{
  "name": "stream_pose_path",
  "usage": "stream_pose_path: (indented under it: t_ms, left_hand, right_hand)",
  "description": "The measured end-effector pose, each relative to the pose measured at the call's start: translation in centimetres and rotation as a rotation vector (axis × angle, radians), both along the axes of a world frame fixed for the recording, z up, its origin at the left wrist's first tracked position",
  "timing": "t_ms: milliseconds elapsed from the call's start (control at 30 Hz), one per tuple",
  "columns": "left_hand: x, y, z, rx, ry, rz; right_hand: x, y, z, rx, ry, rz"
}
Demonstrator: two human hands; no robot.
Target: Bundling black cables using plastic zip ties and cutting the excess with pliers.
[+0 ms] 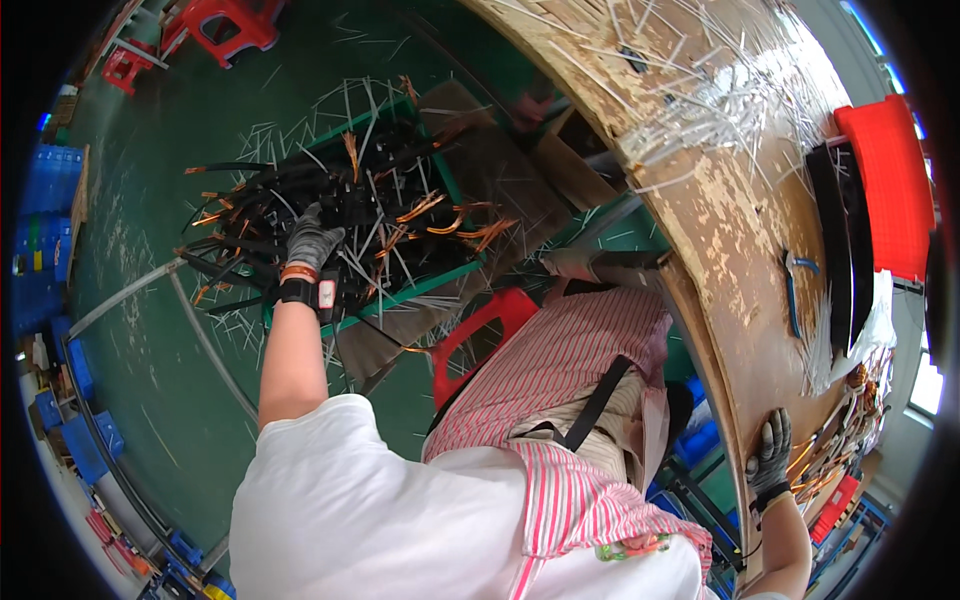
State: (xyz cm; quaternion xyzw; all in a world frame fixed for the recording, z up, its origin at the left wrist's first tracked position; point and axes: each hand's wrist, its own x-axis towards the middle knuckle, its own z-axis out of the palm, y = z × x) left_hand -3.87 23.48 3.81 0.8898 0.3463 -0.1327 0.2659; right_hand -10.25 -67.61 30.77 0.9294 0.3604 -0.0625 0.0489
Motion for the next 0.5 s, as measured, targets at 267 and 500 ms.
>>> stream_pose_path:
  t_ms: [267, 500]
  left_hand:
    - [2.8, -4.4, 4.6, 0.353, 0.427, -0.166]
    - [1.7, 0.3, 0.4, 0.008, -0.038, 0.087]
  right_hand:
    - [-0.6, -0.4, -0.1, 0.032, -0.01, 0.003]
    - [-0.4, -0.5, -0.3, 0.068, -0.014, -0.014]
